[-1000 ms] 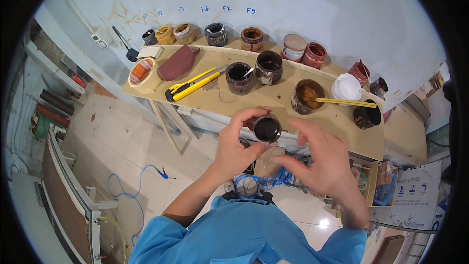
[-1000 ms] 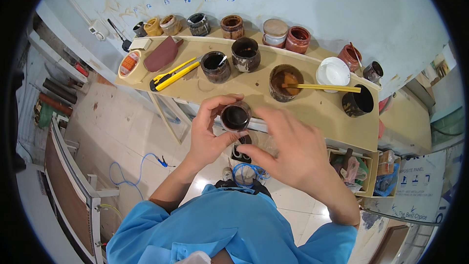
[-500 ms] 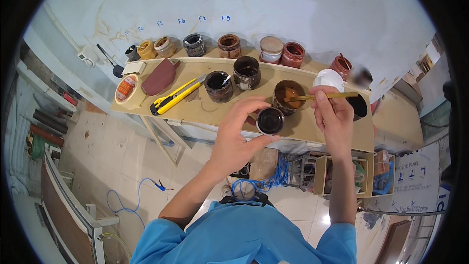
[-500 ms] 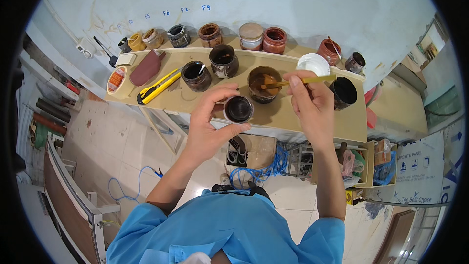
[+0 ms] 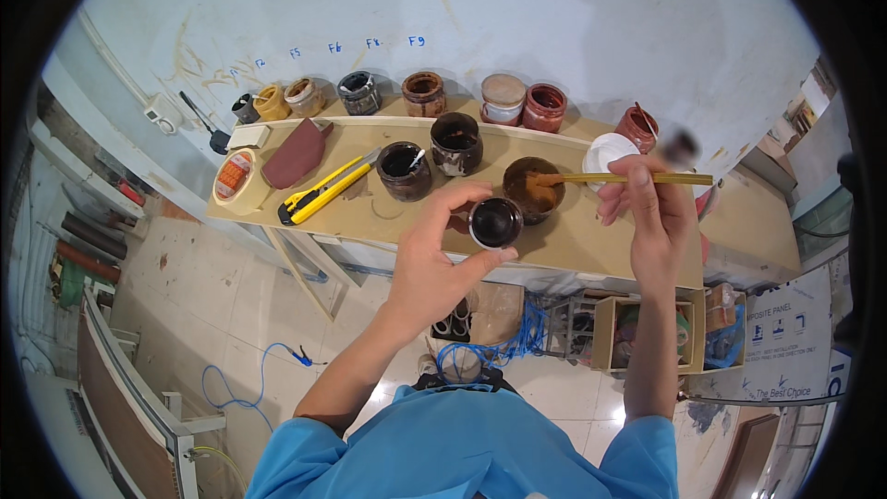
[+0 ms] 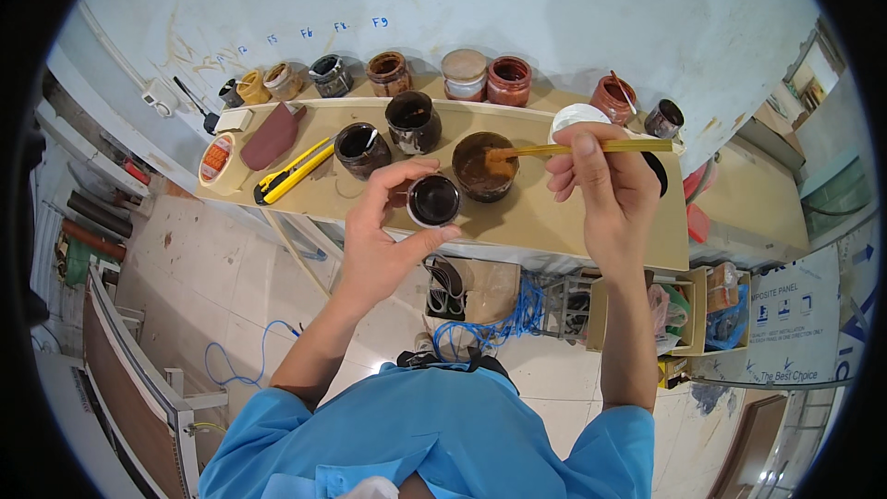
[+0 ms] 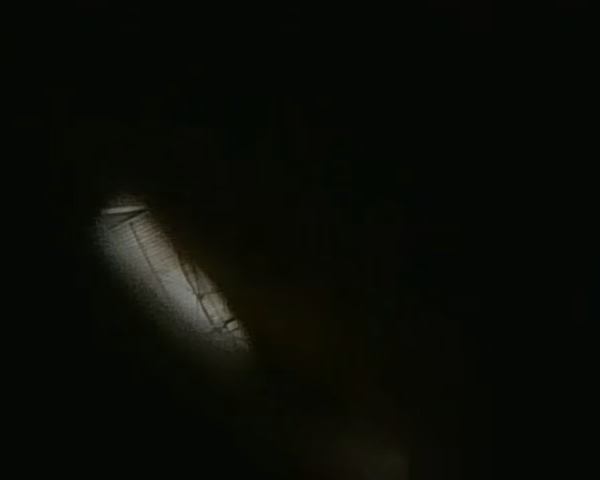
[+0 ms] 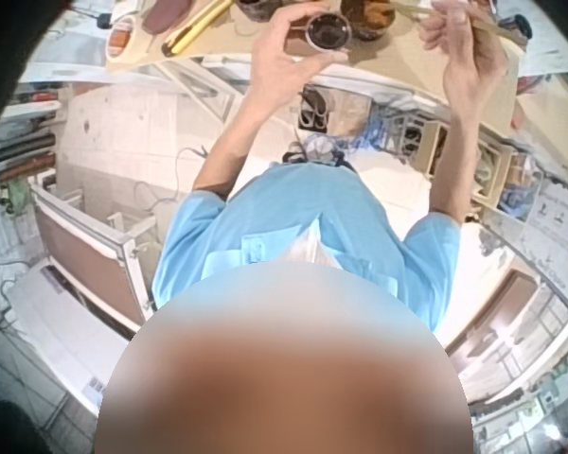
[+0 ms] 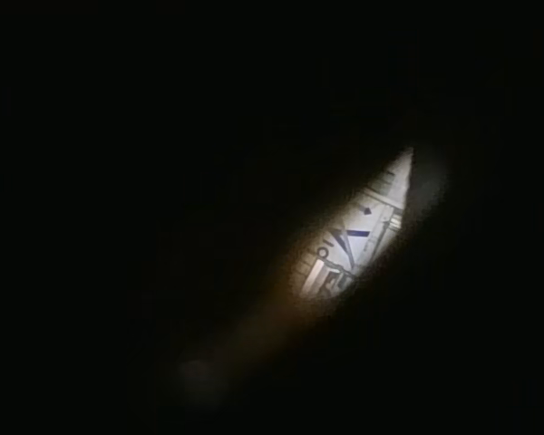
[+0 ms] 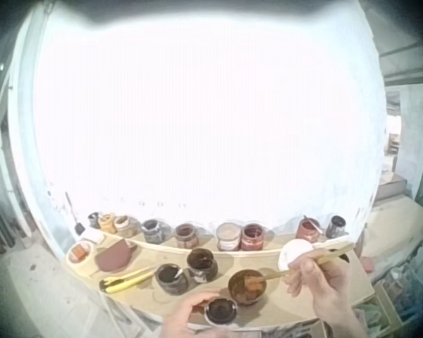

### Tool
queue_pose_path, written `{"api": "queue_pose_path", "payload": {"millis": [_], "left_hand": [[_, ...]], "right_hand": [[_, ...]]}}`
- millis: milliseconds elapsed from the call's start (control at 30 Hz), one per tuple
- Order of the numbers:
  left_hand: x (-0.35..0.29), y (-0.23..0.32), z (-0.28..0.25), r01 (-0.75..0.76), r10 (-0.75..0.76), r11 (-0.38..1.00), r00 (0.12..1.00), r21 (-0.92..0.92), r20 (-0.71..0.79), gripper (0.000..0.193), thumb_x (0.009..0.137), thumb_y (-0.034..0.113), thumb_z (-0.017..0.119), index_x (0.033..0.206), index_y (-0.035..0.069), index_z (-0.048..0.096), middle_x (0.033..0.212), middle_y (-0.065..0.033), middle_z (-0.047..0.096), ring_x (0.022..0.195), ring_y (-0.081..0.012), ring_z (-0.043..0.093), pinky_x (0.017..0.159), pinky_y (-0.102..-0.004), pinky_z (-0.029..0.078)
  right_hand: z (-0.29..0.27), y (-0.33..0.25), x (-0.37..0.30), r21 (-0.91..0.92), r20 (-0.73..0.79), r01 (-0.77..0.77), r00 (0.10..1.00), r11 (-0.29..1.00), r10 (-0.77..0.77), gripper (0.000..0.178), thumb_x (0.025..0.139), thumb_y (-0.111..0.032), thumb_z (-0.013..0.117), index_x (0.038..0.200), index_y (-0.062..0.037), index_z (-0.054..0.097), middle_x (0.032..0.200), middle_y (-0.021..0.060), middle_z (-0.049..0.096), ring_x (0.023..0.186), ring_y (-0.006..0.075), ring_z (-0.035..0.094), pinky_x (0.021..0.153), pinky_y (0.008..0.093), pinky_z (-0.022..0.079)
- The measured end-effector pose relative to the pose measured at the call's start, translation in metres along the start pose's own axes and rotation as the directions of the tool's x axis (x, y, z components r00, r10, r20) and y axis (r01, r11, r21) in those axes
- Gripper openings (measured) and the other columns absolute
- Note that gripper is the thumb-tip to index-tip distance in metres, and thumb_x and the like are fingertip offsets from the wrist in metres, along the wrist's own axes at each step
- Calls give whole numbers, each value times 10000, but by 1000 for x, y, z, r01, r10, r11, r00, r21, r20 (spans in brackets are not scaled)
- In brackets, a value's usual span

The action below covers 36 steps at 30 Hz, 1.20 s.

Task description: The person picks up a small jar of brown paint and stirs it with a yellow stick. They then add more paint from another jar and continue stirring. The person walks to a different area, pours water from a bottle into the paint, and stirs again before returning to the shelf.

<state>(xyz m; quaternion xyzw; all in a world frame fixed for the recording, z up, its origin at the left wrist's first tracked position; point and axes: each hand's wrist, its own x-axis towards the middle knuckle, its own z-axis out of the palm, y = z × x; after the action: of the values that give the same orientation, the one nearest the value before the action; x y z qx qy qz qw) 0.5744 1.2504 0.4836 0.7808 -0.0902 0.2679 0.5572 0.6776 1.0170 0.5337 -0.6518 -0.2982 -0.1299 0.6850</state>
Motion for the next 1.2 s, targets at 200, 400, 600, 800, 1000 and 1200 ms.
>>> {"api": "queue_pose_path", "payload": {"millis": [200, 400, 600, 800, 1000, 1200], "left_hand": [[8, 1, -1, 8, -2, 994, 998, 104, -59, 639, 788, 99, 940, 1340, 48, 620, 1227, -84, 707, 1060, -186, 687, 930, -345, 551], [15, 9, -3, 2, 10, 976, 999, 216, -52, 629, 789, 67, 938, 1336, 38, 628, 1235, -72, 708, 1082, -174, 689, 970, -344, 553], [19, 15, -4, -45, 59, 957, 997, 286, -40, 612, 782, 97, 940, 1319, 55, 649, 1219, -76, 703, 1050, -189, 686, 916, -347, 545], [18, 19, -4, -22, 36, 946, 999, 323, -38, 598, 786, 109, 936, 1310, 55, 652, 1220, -74, 704, 1033, -188, 680, 892, -346, 538], [18, 16, -7, -19, 34, 951, 998, 310, -43, 599, 781, 100, 939, 1306, 56, 655, 1236, -71, 706, 1047, -186, 681, 896, -342, 539], [21, 16, -7, -48, 50, 970, 999, 237, -2, 609, 813, 85, 915, 1342, 35, 616, 1302, -87, 687, 1118, -181, 675, 992, -355, 530]], "right_hand": [[-8, 11, -4, 130, -111, -90, 988, 987, 105, 344, 1144, -291, 589, 1108, 34, 696, 848, 125, 732, 671, 150, 686, 607, 291, 575], [-10, 19, -10, 259, -171, -118, 971, 959, 166, 376, 1133, -330, 608, 1092, 33, 696, 837, 134, 730, 651, 167, 688, 588, 303, 575], [-7, 25, -17, 306, -201, -162, 952, 938, 229, 369, 1127, -329, 618, 1093, 30, 698, 818, 133, 726, 639, 164, 685, 571, 307, 574], [-5, 30, -20, 364, -187, -143, 957, 920, 223, 349, 1135, -309, 603, 1095, 25, 697, 815, 126, 728, 639, 160, 686, 565, 306, 572], [-2, 34, -22, 401, -149, -155, 961, 903, 232, 331, 1140, -289, 592, 1116, 26, 691, 865, 127, 736, 683, 157, 695, 619, 304, 584], [1, 33, -18, 201, -51, -156, 984, 967, 169, 326, 1151, -264, 565, 1139, 38, 687, 883, 124, 733, 719, 147, 701, 666, 302, 593]]}}
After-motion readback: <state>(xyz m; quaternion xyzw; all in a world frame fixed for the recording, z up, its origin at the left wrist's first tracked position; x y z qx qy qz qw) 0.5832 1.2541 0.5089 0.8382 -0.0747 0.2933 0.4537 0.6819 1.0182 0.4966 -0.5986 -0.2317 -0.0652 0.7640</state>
